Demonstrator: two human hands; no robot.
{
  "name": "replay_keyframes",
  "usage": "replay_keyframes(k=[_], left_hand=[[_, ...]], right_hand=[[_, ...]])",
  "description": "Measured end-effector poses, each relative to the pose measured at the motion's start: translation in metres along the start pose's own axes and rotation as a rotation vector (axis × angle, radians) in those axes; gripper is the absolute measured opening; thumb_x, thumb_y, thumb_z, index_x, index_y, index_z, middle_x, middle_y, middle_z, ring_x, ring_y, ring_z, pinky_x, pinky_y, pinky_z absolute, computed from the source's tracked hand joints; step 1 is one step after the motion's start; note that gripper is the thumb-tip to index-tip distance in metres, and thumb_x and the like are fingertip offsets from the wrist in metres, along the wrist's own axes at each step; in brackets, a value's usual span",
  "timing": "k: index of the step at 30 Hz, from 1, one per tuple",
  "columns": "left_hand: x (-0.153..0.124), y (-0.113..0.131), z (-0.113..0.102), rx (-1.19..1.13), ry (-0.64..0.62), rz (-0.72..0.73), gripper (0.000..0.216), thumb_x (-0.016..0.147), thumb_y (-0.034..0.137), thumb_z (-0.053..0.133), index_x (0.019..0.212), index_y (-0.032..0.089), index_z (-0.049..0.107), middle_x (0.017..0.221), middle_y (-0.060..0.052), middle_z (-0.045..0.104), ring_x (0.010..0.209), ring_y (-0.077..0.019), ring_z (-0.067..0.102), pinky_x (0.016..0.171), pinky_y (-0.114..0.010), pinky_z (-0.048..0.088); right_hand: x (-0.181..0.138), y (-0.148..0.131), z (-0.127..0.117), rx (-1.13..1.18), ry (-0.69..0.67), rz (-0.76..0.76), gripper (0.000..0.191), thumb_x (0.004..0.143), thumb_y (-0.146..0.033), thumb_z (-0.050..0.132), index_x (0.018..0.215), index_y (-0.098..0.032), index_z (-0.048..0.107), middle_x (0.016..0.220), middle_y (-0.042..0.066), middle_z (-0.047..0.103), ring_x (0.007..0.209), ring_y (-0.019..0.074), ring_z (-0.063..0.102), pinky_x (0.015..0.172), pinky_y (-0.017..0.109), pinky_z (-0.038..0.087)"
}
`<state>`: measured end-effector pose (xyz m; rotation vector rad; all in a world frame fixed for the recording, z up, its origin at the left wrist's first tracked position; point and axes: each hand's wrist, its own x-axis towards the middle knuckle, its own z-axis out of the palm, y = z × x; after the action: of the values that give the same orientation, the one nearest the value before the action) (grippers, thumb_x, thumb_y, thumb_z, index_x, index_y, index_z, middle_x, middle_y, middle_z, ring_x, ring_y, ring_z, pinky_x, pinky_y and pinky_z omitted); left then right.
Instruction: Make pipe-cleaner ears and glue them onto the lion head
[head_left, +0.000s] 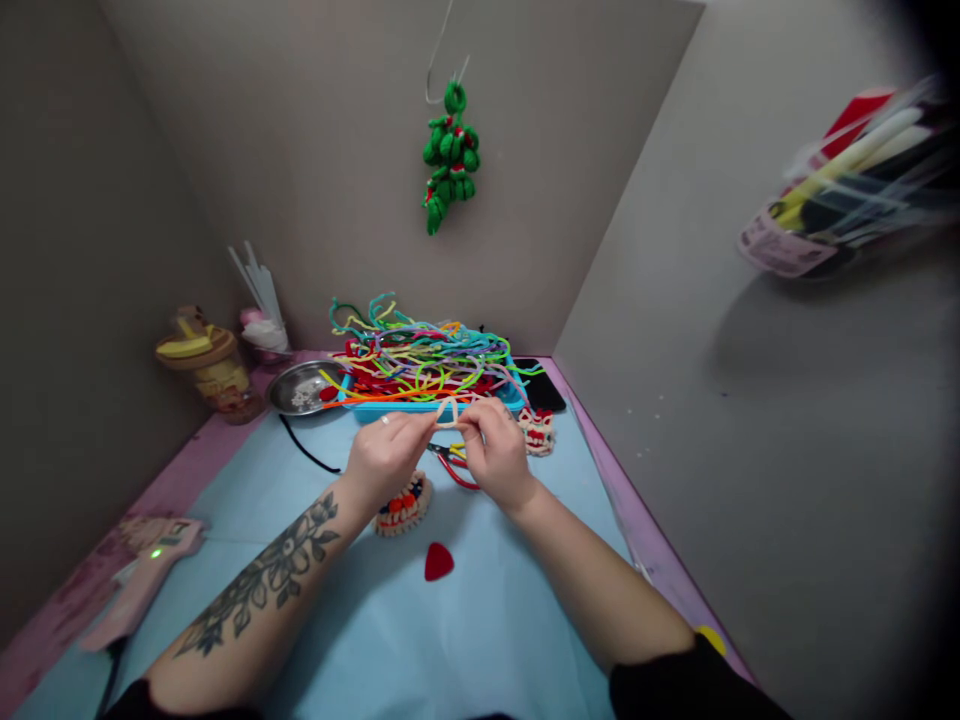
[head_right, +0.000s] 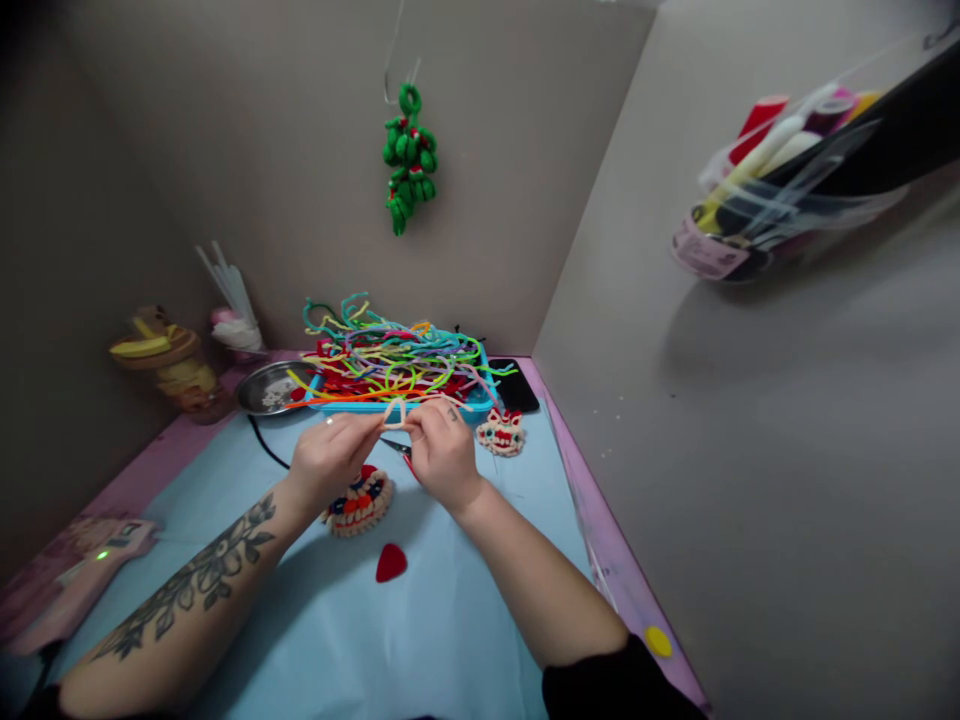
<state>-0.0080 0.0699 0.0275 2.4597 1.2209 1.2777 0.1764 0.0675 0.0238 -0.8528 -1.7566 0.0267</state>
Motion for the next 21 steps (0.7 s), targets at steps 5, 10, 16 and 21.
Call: replay_keyframes(k=[5, 10, 16, 21], left_hand=[[0.003, 0.002, -0.001, -0.041, 0.008, -0.036, 0.017, 0.086, 0.027, 0.059, 0.094, 0.021, 0.073, 0.092, -0.010, 0.074, 0.086, -0.0218, 0.067, 0.083, -0.032, 0.048], [0.017, 0.016, -0.006, -0.437, -0.005, -0.361, 0.023, 0.083, 0.035, 0.061, 0.100, 0.019, 0.063, 0.094, -0.008, 0.072, 0.080, -0.0186, 0.065, 0.067, -0.027, 0.049], [0.023, 0.017, -0.006, -0.925, -0.049, -0.612, 0.041, 0.070, 0.038, 0.074, 0.099, 0.018, 0.053, 0.070, 0.002, 0.065, 0.054, -0.0087, 0.051, 0.050, -0.020, 0.034], [0.022, 0.014, -0.003, -1.099, -0.103, -0.711, 0.044, 0.066, 0.034, 0.077, 0.100, 0.017, 0.056, 0.077, 0.000, 0.067, 0.054, -0.0067, 0.049, 0.047, -0.019, 0.030]], right_hand=[[0.001, 0.000, 0.000, -0.004, 0.012, -0.017, 0.012, 0.090, -0.016, 0.047, 0.083, -0.020, 0.056, 0.079, 0.006, 0.058, 0.080, 0.0191, 0.055, 0.073, 0.033, 0.047], [0.006, 0.002, -0.004, 0.008, -0.009, -0.022, 0.012, 0.091, -0.016, 0.047, 0.084, -0.020, 0.056, 0.080, 0.006, 0.059, 0.080, 0.0184, 0.056, 0.074, 0.033, 0.047], [0.006, 0.003, -0.003, 0.047, -0.121, -0.049, 0.015, 0.090, -0.015, 0.047, 0.081, -0.020, 0.058, 0.078, 0.005, 0.059, 0.079, 0.0195, 0.055, 0.074, 0.034, 0.046], [0.007, 0.005, -0.003, 0.095, -0.144, -0.067, 0.016, 0.090, -0.013, 0.046, 0.081, -0.021, 0.057, 0.077, 0.005, 0.059, 0.078, 0.0190, 0.055, 0.073, 0.034, 0.046]])
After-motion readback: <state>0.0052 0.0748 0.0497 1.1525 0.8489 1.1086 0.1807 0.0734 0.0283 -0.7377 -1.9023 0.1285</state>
